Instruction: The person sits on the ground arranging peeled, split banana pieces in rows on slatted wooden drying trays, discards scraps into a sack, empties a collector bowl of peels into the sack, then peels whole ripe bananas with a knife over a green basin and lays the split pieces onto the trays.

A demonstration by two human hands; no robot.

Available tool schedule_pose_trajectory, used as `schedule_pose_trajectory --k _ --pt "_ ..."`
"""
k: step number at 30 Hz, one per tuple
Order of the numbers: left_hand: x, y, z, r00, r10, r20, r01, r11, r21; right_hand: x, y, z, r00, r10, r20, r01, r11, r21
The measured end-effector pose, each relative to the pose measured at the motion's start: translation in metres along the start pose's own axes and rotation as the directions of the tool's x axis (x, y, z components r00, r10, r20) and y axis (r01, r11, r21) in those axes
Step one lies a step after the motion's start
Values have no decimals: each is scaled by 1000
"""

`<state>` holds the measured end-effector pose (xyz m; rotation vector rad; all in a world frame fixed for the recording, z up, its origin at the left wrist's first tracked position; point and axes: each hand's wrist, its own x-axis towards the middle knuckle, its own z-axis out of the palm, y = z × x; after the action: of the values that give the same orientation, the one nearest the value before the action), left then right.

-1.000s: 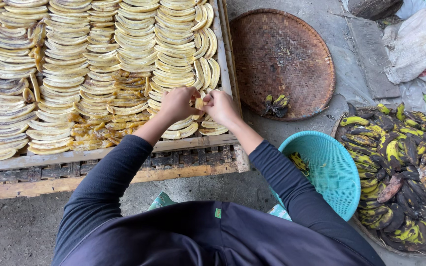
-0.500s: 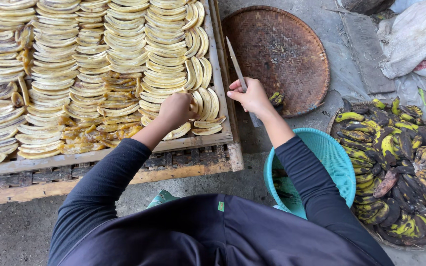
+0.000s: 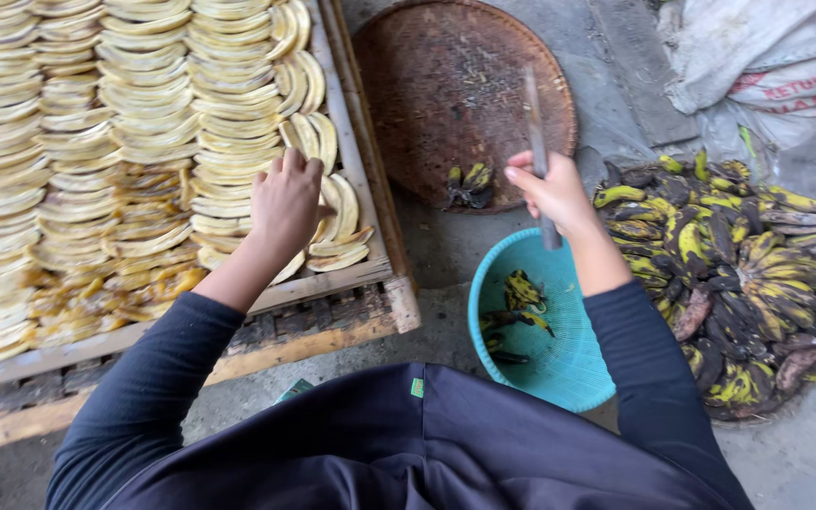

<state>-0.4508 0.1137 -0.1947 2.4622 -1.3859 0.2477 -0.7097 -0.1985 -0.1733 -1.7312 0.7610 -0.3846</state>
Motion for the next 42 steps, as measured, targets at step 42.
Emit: schedule_pose_trajectory --k 42 --pt "172 202 282 962 -266 56 255 817 -518 -109 155 -157 931 288 -222 -202 917 345"
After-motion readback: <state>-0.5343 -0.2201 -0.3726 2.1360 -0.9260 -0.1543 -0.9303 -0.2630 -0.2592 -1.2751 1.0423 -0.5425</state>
